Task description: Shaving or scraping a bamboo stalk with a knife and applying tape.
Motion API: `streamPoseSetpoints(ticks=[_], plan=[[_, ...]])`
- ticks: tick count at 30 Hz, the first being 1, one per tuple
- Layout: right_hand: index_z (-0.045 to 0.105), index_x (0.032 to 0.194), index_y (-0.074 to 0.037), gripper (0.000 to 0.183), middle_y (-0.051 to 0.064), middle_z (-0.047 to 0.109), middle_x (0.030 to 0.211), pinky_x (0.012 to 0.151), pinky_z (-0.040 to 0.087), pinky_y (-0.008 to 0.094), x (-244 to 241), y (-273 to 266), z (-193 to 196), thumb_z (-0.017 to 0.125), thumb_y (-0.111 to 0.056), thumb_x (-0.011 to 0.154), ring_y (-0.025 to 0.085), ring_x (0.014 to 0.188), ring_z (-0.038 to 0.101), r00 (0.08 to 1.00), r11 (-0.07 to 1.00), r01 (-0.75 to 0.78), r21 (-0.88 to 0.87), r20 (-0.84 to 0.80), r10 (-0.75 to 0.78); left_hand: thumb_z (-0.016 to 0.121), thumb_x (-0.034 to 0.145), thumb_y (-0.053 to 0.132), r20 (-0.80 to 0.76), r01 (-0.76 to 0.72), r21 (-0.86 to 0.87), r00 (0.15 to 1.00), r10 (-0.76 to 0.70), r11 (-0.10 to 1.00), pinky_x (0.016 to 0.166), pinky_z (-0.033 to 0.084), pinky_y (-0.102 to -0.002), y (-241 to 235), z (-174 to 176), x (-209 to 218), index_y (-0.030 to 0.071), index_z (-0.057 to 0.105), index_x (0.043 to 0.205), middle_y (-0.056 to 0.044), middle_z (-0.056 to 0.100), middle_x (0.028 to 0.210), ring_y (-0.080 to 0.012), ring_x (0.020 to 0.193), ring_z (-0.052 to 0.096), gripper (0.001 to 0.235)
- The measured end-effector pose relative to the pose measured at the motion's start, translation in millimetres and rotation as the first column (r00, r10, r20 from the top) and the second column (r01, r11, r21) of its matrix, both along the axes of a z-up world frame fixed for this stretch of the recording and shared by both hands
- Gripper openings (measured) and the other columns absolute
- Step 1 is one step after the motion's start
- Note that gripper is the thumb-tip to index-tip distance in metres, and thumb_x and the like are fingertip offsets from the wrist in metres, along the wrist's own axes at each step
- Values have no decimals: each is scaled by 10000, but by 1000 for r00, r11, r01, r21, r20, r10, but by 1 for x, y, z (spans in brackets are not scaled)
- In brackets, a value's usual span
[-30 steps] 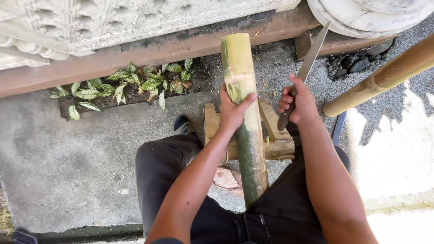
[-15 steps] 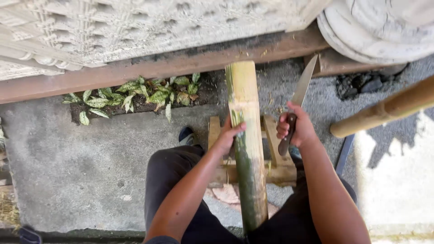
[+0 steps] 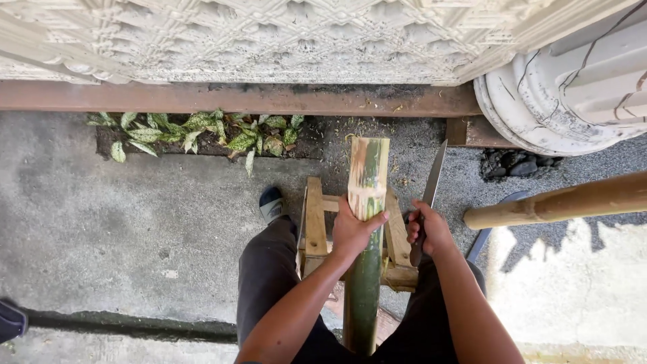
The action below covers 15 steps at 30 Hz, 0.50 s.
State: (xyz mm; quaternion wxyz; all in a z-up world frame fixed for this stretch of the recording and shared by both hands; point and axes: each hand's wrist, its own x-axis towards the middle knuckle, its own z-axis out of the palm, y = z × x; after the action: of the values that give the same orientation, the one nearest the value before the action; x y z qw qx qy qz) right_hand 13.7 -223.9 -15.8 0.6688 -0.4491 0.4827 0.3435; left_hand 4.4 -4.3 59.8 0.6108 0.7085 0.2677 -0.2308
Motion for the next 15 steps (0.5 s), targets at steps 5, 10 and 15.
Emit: streamPoseSetpoints(ticks=[5,10,15], plan=[[493,697,-100,442,23,359,496,440,320,374,-13,-2,-7,645,-454,914,196,406,347,996,997,-77,-31,-53,75,880,706,461,87,6,120,996,-17,993,834,599,-380,1,-8,0,-7,433,1345,-174,753,1116,-259,971,763,910],[502,710,-96,410,25,375,496,454,352,377,11,-4,-43,630,-425,919,198,416,369,992,993,-119,-7,49,120,879,685,498,82,10,162,996,-23,987,825,593,-397,1,-14,-2,-18,420,1371,-181,759,1089,-286,959,759,974],[494,731,-113,409,-4,357,514,468,334,352,23,2,-35,656,-421,947,167,442,368,988,995,-94,20,122,91,864,670,565,83,1,114,996,-11,993,814,610,-373,-3,-20,-12,-23,437,1344,-172,769,1060,-269,919,785,991]])
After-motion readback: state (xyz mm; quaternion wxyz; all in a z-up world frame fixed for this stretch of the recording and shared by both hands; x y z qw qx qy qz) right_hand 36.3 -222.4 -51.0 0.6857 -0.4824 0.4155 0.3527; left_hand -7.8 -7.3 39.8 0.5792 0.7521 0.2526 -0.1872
